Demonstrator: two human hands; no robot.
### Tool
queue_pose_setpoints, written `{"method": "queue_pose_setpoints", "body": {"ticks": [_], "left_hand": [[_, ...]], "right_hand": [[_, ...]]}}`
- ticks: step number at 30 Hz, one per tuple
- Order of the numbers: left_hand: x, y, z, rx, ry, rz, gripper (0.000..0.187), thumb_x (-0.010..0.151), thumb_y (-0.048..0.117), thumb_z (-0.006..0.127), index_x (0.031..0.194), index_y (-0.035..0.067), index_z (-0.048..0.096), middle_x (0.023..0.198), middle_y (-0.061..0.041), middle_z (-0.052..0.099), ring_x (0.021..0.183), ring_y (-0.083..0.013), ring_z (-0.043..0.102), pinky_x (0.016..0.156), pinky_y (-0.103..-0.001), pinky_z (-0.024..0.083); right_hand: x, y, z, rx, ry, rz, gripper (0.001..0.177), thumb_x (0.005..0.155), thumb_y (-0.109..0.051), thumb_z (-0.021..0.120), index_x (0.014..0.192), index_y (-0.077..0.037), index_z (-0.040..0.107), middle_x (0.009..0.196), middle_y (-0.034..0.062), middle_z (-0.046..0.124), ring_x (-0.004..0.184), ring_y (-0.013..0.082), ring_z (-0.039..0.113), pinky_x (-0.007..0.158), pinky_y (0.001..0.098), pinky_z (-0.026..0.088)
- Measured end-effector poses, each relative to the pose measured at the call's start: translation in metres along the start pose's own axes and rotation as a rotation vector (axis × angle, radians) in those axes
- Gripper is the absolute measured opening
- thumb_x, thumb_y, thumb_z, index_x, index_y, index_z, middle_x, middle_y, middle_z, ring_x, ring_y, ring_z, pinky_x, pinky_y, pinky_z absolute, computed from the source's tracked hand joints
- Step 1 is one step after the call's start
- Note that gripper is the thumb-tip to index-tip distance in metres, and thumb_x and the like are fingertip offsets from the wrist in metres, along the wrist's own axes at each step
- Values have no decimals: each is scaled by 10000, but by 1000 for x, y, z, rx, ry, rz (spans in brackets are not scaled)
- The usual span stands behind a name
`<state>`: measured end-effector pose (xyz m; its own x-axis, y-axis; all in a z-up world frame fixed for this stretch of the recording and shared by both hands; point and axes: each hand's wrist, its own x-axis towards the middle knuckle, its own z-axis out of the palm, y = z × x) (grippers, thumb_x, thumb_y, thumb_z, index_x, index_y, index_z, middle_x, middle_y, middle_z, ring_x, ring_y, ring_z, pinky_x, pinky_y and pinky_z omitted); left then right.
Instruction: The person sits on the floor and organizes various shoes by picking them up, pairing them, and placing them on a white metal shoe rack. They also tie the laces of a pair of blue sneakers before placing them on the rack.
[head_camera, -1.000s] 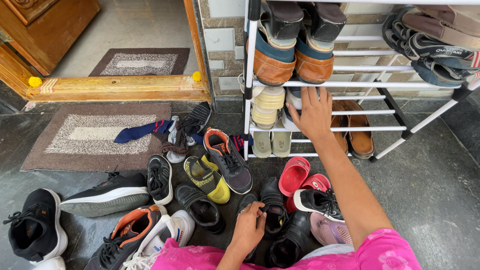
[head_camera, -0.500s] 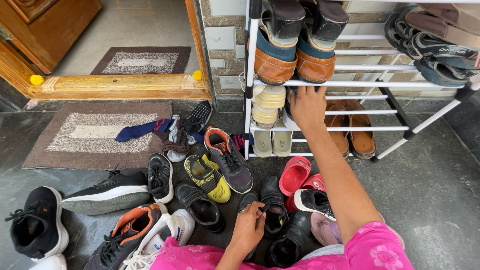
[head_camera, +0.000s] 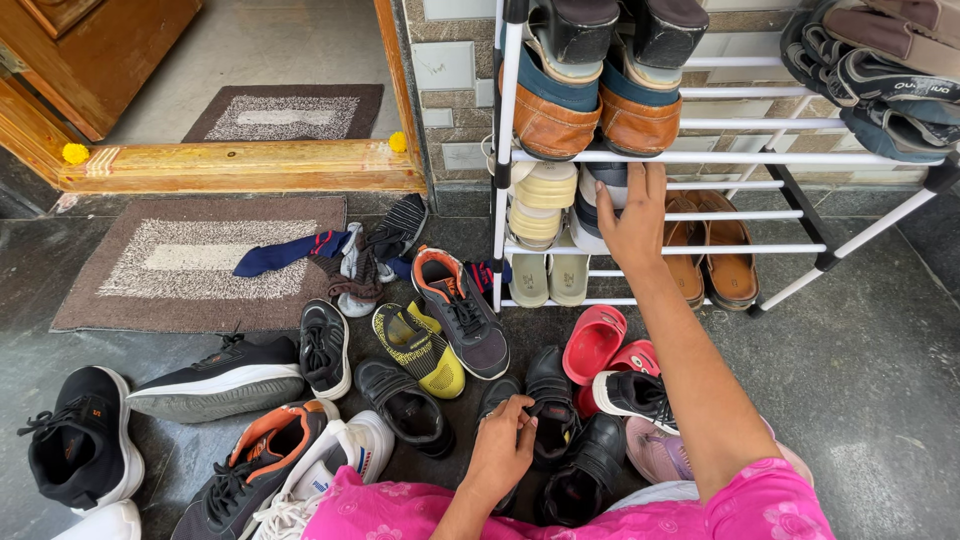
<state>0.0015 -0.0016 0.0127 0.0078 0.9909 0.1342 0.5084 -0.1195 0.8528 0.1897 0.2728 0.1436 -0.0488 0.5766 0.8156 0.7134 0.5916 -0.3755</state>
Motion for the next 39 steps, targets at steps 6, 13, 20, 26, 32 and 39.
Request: {"method": "queue_pose_setpoints", "body": {"ticks": [6, 13, 20, 26, 32, 39], "left_hand": [[1, -1, 1, 31, -11, 5, 267, 932, 98, 655, 1187, 32, 617, 910, -125, 706, 825, -297, 694, 798, -428, 524], [0, 2, 1, -15, -23, -13, 268, 929, 100, 656, 1184, 26, 622, 898, -134, 705, 846, -300, 707, 787, -419, 544], [-2, 1, 0, 17, -8, 16, 268, 929, 100, 662, 1181, 19, 620, 911, -141, 711, 859, -319, 703, 798, -430, 533], [-1, -3, 2, 6, -16, -3, 271, 921, 101, 665, 1179, 35, 618, 913, -135, 709, 859, -307, 706, 791, -423, 540], [-1, -13, 5, 7, 49, 56, 257, 901, 82, 671, 1152, 47, 627, 903, -145, 712, 846, -318, 705, 776, -421, 548], [-1, -23, 12, 42, 107, 64, 245, 879, 60, 666, 1122, 50, 638, 918, -153, 709, 830, -325, 713, 753, -435, 557]], "right_hand": [[-28, 7, -9, 9, 154, -36, 440, 1045, -92, 682, 1433, 51, 532, 1463, 278, 465, 1382, 444, 477, 1176, 491, 394], [13, -11, -28, 43, 257, 49, 827, 989, -195, 844, 1532, 55, 272, 1496, 267, 367, 1439, 426, 401, 1221, 488, 348], [70, -29, -19, 123, 110, 65, 1130, 964, -224, 875, 1619, 95, 10, 1619, 349, 231, 1544, 465, 293, 1304, 514, 276], [56, -28, -33, 166, 113, -21, 1101, 992, -196, 859, 1614, 95, -3, 1623, 385, 187, 1546, 491, 272, 1290, 519, 261], [-65, -67, -63, 138, 101, 130, 796, 990, -168, 741, 1572, 78, 259, 1495, 288, 382, 1376, 430, 453, 1173, 466, 386], [-227, -110, -117, 146, -152, 173, 491, 884, -86, 709, 1341, -5, 547, 1386, 249, 477, 1295, 419, 517, 1070, 474, 443]]}}
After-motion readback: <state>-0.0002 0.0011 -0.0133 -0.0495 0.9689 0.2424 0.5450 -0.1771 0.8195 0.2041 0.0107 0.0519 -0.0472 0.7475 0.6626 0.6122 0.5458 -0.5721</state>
